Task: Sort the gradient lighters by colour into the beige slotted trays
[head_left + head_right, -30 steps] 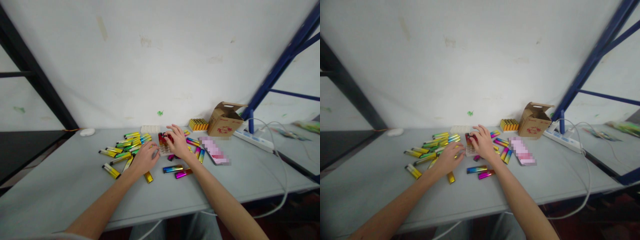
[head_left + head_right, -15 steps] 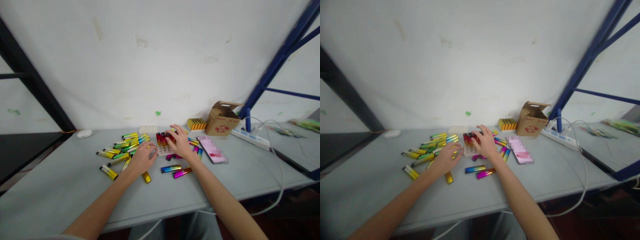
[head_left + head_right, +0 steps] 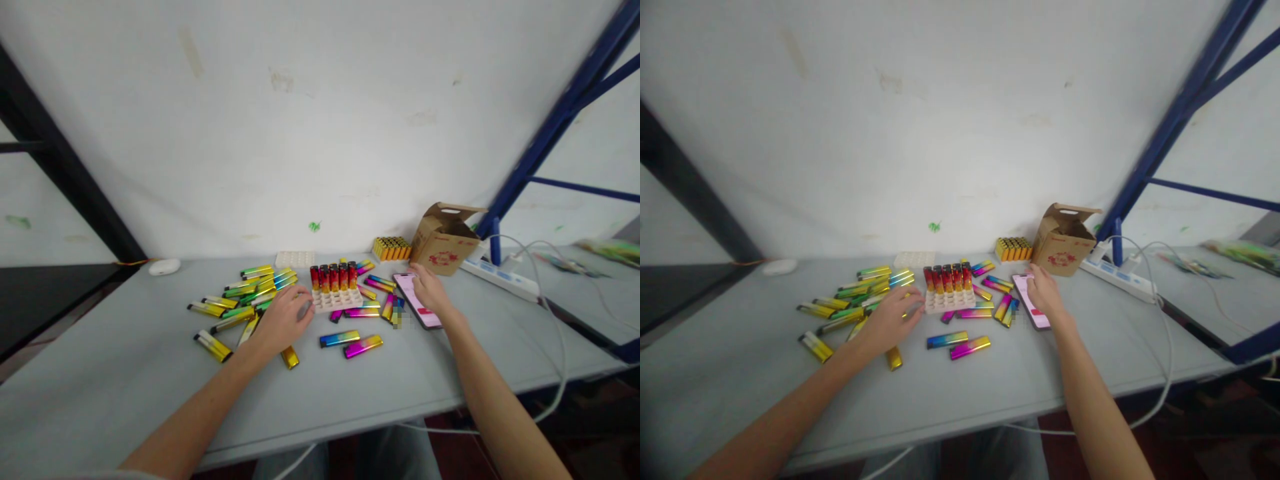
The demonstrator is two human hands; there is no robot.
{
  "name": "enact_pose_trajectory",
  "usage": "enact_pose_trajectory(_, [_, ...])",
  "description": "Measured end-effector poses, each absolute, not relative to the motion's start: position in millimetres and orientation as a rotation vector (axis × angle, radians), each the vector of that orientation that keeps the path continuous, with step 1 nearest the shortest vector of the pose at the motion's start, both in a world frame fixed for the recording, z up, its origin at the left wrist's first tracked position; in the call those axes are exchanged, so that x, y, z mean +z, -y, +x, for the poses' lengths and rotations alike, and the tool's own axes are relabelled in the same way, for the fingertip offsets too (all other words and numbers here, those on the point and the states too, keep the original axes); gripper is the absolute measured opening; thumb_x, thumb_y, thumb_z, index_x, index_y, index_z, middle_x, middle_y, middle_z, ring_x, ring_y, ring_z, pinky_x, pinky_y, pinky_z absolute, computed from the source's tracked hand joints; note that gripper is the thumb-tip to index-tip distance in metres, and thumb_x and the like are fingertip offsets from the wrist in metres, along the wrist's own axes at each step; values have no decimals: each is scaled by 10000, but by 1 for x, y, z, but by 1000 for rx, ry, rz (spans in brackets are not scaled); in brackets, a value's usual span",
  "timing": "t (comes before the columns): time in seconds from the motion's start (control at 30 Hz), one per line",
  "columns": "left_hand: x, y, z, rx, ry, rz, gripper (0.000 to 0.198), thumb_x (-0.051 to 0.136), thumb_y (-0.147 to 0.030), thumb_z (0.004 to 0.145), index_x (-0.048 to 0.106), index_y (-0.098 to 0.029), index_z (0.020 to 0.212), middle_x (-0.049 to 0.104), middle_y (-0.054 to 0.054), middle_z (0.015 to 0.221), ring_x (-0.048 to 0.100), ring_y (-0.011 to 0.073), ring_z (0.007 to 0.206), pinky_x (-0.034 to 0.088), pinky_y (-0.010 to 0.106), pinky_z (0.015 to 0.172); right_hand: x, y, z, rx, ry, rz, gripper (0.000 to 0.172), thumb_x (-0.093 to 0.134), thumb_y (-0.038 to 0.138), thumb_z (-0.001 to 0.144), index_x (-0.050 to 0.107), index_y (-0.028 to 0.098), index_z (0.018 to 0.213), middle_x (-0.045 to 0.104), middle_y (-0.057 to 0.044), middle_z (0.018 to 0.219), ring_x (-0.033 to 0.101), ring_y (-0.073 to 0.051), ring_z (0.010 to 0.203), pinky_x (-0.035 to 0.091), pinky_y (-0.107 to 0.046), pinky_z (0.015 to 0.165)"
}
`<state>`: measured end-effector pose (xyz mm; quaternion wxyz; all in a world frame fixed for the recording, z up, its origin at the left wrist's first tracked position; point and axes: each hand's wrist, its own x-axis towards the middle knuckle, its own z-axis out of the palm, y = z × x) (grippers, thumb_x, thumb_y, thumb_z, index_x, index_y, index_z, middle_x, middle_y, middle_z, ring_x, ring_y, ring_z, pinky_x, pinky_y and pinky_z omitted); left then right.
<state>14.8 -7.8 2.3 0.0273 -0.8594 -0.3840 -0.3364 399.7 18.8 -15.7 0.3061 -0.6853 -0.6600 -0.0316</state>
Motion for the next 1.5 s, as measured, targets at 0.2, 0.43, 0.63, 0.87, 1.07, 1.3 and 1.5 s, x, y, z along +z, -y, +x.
enact_pose_trajectory(0.2, [4, 7, 12, -990, 1237, -2668, 138, 544, -198, 864, 666, -186, 928, 647, 80, 1025, 600, 237, 992, 497, 432, 920, -17, -16, 404, -29, 1686, -1737, 443, 365, 221, 832, 587, 98, 1195, 668, -171, 1162, 589, -276, 1137, 429, -419, 1017])
enact_pose_trajectory(0.43, [4, 8, 12, -980, 1221, -2681, 170, 517, -218, 883, 669, -169, 942, 643, 95, 1039, 588, 250, 1006, 487, 455, 933, -10, -9, 404, 28, 1640, -1749, 393, 342, 234, 856, 663, 132, 1058, 715, -141, 1076, 626, -267, 1071, 447, -397, 973])
enact_pose_trajectory(0.63, [5, 9, 13, -1019, 1201, -2678, 157, 529, -212, 872, 671, -182, 932, 649, 85, 1016, 599, 243, 984, 494, 442, 920, -6, -7, 399, 26, 1680, -1812, 408, 328, 230, 870, 706, 137, 994, 721, -139, 1074, 639, -272, 1043, 455, -387, 942])
enact_pose_trajectory(0.87, [5, 9, 12, -993, 1222, -2685, 163, 527, -216, 876, 670, -172, 941, 645, 96, 1039, 592, 249, 1010, 486, 451, 936, -7, -7, 399, 11, 1691, -1838, 413, 338, 223, 863, 712, 129, 1010, 717, -150, 1086, 644, -276, 1040, 462, -387, 931])
enact_pose_trajectory(1.07, [5, 8, 12, -992, 1227, -2695, 171, 519, -220, 880, 668, -169, 947, 643, 98, 1045, 588, 252, 1013, 483, 460, 937, -2, -3, 398, -28, 1593, -1774, 410, 348, 237, 852, 713, 124, 1001, 727, -138, 1063, 646, -272, 1031, 460, -375, 921])
enact_pose_trajectory(1.3, [3, 7, 11, -1010, 1237, -2696, 167, 524, -212, 874, 669, -170, 944, 641, 96, 1040, 589, 250, 1007, 485, 458, 931, 1, 0, 398, -14, 1566, -1914, 364, 405, 225, 792, 759, 162, 847, 752, -106, 809, 671, -252, 761, 476, -331, 711])
enact_pose_trajectory(1.5, [3, 9, 12, -1008, 1239, -2687, 159, 525, -222, 879, 669, -183, 935, 643, 84, 1024, 594, 240, 991, 489, 440, 925, 9, 4, 383, -82, 1476, -1705, 361, 409, 243, 787, 751, 163, 872, 758, -98, 905, 676, -243, 850, 482, -341, 804])
